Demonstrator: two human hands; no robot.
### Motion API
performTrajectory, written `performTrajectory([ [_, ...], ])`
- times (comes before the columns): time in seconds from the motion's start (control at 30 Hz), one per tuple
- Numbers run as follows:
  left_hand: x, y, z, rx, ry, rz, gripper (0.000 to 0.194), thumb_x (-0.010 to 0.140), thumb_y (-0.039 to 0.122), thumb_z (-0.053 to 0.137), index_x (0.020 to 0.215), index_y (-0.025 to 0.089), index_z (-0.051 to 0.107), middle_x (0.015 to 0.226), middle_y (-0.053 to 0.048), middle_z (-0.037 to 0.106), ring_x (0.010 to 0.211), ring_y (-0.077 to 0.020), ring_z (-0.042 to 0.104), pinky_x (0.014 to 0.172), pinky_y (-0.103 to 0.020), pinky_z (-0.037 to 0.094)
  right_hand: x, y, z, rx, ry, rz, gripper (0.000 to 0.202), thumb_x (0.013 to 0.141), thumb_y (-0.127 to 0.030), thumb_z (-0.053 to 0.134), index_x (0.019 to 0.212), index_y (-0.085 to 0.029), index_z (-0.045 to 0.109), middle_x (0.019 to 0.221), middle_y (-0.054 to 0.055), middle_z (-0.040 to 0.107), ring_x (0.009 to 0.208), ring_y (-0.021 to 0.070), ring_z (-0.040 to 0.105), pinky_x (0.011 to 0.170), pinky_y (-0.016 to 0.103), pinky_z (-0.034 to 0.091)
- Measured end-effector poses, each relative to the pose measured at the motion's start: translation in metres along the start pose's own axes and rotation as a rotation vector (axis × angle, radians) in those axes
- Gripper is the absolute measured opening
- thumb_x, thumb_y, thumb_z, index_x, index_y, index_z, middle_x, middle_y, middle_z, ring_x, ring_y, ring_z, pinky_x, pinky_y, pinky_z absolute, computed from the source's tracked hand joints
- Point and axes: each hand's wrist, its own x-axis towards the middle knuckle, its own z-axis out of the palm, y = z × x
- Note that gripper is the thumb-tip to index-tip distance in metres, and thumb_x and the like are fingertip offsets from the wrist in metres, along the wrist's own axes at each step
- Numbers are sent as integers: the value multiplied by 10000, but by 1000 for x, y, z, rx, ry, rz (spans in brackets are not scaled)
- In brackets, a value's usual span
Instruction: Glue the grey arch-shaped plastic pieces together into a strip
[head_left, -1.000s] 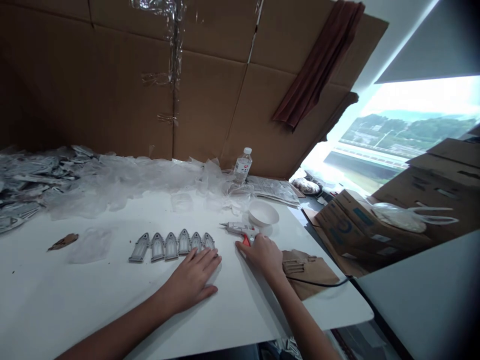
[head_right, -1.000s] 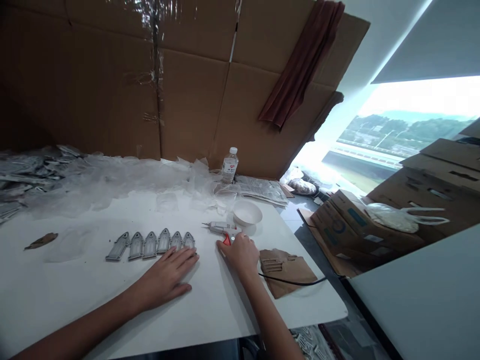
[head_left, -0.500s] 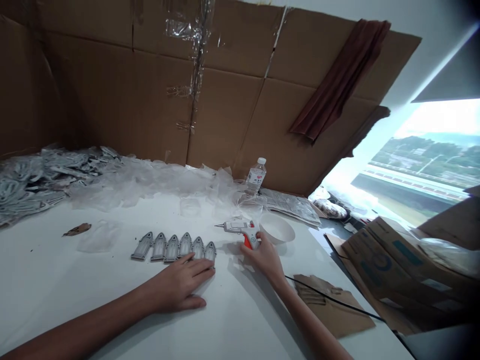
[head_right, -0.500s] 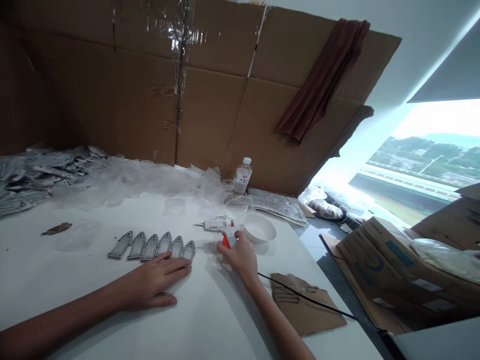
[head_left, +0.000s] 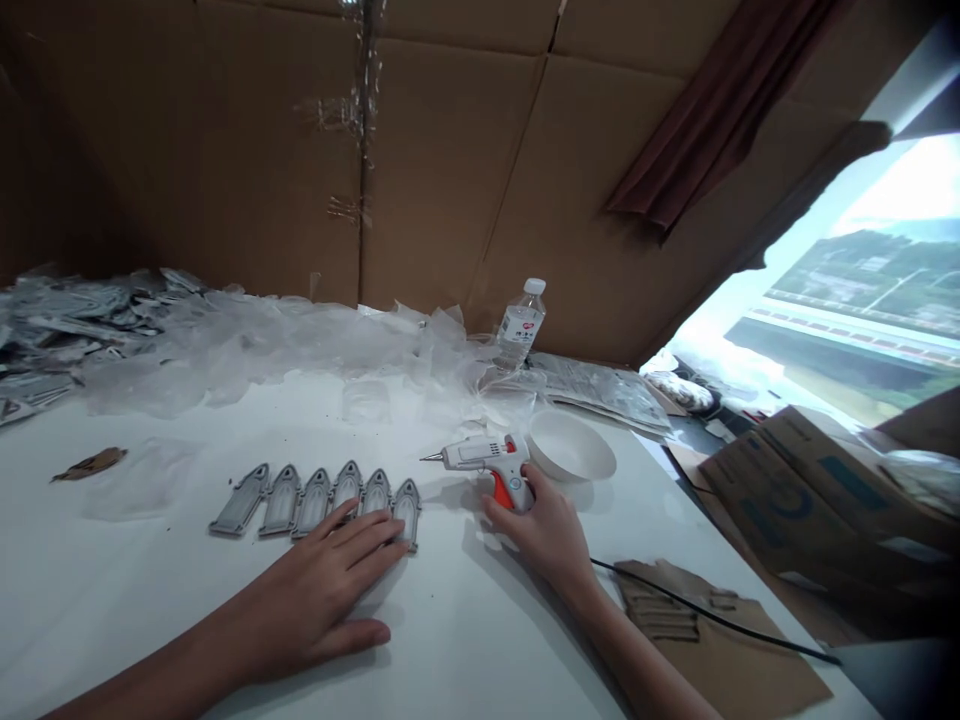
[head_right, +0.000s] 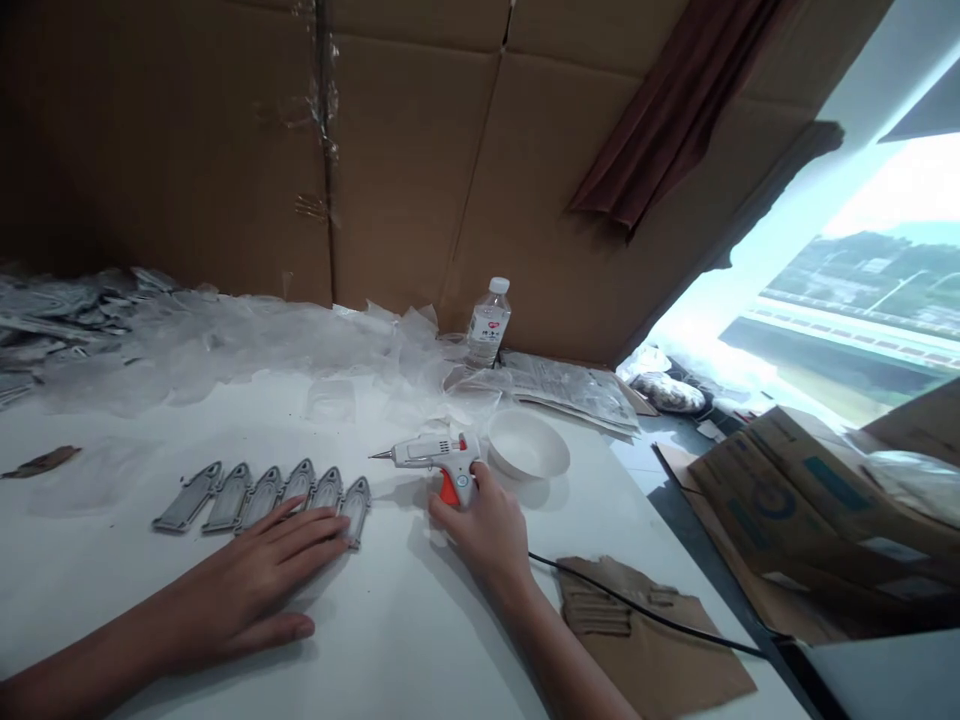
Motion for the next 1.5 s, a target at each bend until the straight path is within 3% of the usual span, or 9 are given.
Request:
performTrajectory([
  [0.47,-2,0,10,27,91,0,676,943,556,428,1513,271,204,1520,-44,333,1388,-293,318,1158,-547,190,-4,0,1,-25,-18,-2,319,646,-506,572,756,-215,502,673,23,577,630,177,484,582,264,320],
  [0.8,-2,1,11,15,95,-17,679,937,570,430,1506,264,220,1519,-39,334,1379,-303,326,1157,-558,183,-6,3,3,28,-49,-55,195,656,-347,537,618,-206,408,508,-37,336,522,110,281,510,253,225],
  [0.93,-2,1,11,1,101,-22,669,936,563,439,1501,271,232,1514,-37,344,1381,-307,321,1156,-567,180,-7,2,2,6,-33,-60,210,669,-370,549,626,-208,421,519,-31,391,526,114,313,518,252,242],
  [1.17,-2,2,12,1,107,-25,682,933,566,445,1506,270,223,1516,-47,339,1381,-311,321,1159,-563,182,-6,0,2,-63,-27,-63,407,661,-612,591,693,-216,499,608,15,546,579,162,453,557,266,303],
  [1.5,-3,2,11,36,74,-32,680,944,581,403,1512,265,199,1536,-26,299,1398,-296,286,1167,-544,146,-8,0,5,-189,-8,-54,433,641,-631,607,736,-224,497,606,38,564,620,209,525,550,272,286],
])
